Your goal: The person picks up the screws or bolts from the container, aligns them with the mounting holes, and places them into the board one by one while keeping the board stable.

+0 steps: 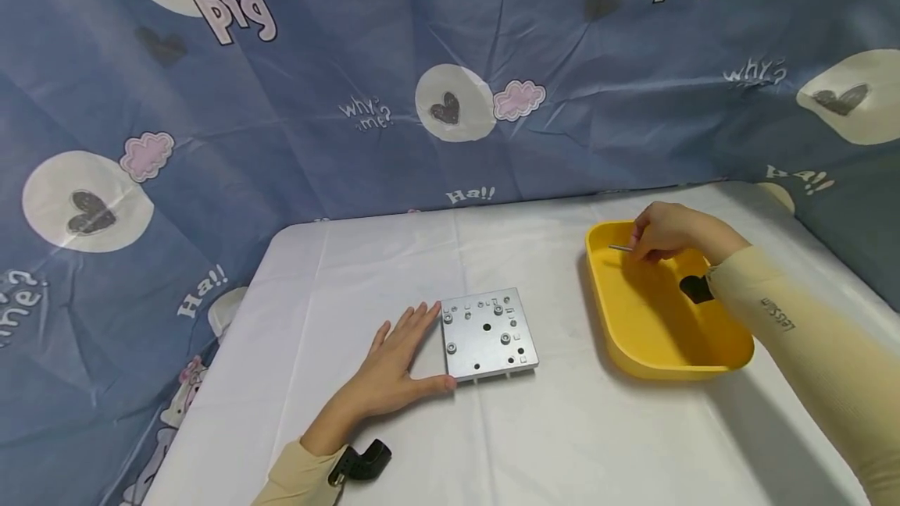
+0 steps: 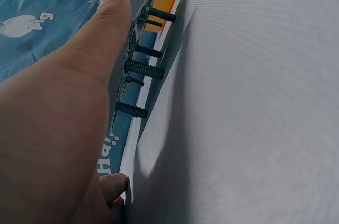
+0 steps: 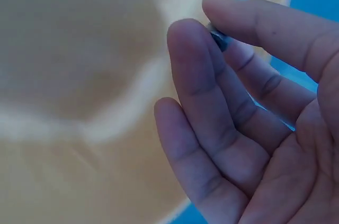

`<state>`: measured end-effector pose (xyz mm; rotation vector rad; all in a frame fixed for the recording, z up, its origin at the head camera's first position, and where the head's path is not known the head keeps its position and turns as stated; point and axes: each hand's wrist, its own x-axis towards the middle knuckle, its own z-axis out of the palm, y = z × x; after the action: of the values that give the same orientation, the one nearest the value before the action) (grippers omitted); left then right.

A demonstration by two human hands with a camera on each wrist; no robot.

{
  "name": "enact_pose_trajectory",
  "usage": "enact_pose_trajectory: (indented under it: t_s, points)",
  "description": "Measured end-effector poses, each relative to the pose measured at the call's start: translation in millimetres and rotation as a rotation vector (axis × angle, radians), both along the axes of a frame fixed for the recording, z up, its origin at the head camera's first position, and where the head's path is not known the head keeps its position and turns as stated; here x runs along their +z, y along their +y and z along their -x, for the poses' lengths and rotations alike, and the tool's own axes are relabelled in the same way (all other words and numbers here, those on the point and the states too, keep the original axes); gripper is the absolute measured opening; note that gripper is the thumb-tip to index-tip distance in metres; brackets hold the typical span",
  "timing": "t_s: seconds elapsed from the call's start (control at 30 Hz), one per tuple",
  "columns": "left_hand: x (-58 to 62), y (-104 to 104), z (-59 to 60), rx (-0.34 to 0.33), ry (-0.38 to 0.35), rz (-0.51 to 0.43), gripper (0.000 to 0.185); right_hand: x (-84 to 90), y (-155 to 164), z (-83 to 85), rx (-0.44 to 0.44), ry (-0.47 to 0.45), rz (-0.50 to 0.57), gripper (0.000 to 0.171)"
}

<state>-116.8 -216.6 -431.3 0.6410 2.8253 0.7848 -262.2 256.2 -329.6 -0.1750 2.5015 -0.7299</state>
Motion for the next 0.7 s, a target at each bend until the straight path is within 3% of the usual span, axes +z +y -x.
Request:
enact_pose_trajectory:
  t_s: [0.2,0.7]
  points:
    - [1.4,2,-2.2,0.006,-0.014,0.002,0.116,15.5,2,-2.8,-0.001,0.071,0.01,0.021]
    - [0.9,1,-1.1,0.002,0.002,0.004,0.115,32.9,-39,-25.8,0.06,0.114,0.205,0.023]
